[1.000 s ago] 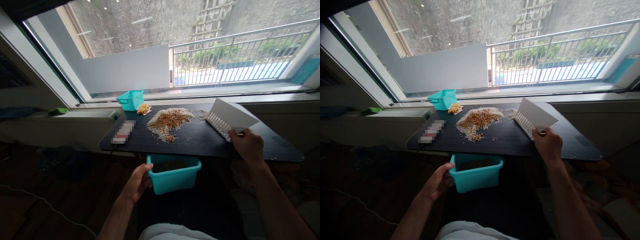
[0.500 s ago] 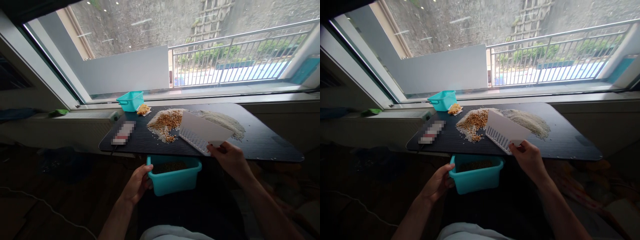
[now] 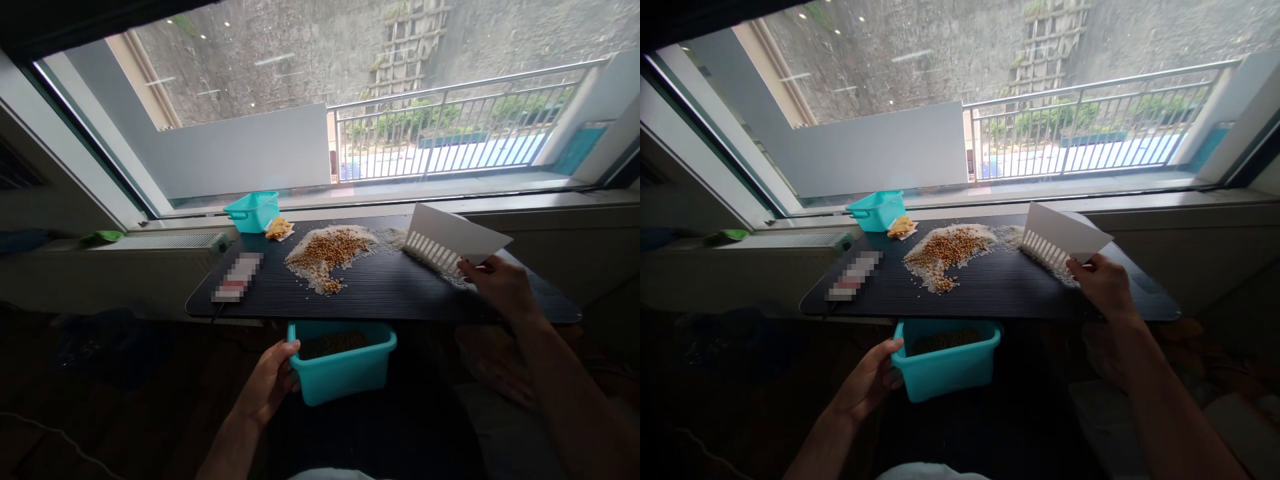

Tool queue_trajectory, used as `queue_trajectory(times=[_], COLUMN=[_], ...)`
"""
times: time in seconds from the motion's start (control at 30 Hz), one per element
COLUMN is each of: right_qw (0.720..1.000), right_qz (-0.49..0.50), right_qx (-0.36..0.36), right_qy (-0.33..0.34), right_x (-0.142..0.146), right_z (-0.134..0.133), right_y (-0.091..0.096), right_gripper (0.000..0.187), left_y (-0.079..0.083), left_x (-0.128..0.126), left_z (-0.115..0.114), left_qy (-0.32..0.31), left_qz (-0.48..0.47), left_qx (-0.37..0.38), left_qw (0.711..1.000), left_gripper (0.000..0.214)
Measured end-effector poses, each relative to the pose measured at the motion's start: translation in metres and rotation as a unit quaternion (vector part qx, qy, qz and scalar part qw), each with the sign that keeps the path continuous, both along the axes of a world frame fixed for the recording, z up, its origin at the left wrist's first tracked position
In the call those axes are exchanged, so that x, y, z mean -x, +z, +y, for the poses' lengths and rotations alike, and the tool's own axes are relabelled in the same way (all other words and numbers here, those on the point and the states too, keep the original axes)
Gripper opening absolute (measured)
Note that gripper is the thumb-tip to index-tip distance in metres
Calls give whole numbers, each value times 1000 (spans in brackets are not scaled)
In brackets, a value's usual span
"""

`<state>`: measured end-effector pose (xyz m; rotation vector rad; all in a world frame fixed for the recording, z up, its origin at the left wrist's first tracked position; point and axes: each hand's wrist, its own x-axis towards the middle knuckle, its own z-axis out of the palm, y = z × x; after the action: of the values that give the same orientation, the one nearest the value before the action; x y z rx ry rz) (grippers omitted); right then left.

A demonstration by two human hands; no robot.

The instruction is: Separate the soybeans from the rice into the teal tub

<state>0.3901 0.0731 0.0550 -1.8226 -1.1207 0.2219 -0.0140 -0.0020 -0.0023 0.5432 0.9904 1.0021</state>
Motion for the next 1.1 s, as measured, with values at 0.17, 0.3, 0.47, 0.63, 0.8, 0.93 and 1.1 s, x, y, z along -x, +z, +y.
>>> queue_trajectory(times=[0.17, 0.3, 0.47, 0.63, 0.8, 0.93, 1.1], right_qw=[991, 985, 969, 945, 939, 946, 954], right_qz=[103, 126, 188, 238, 223, 187, 170], right_qx=[-85, -115, -139, -118, -128, -108, -96], right_qy=[23, 26, 77, 188, 228, 243, 226], right_x=[-24, -27, 21, 93, 115, 113, 114], right_z=[13, 16, 11, 8, 8, 6, 5], right_y=[13, 21, 12, -8, -14, -13, -12], right_gripper=[14, 12, 24, 28, 27, 29, 30], left_y=[-3, -5, -4, -3, -5, -3, 3], left_x=[1, 1, -1, -3, -4, -8, -11], left_z=[1, 1, 2, 0, -2, -3, -5], left_qy=[1, -6, -13, -7, -6, -1, -1], left_qz=[1, -1, -15, -13, -16, -11, 3], left_qx=[4, -2, -6, -10, -7, -11, -14], left_qw=[1000, 1000, 1000, 1000, 1000, 1000, 1000], left_gripper=[38, 38, 39, 39, 37, 38, 38])
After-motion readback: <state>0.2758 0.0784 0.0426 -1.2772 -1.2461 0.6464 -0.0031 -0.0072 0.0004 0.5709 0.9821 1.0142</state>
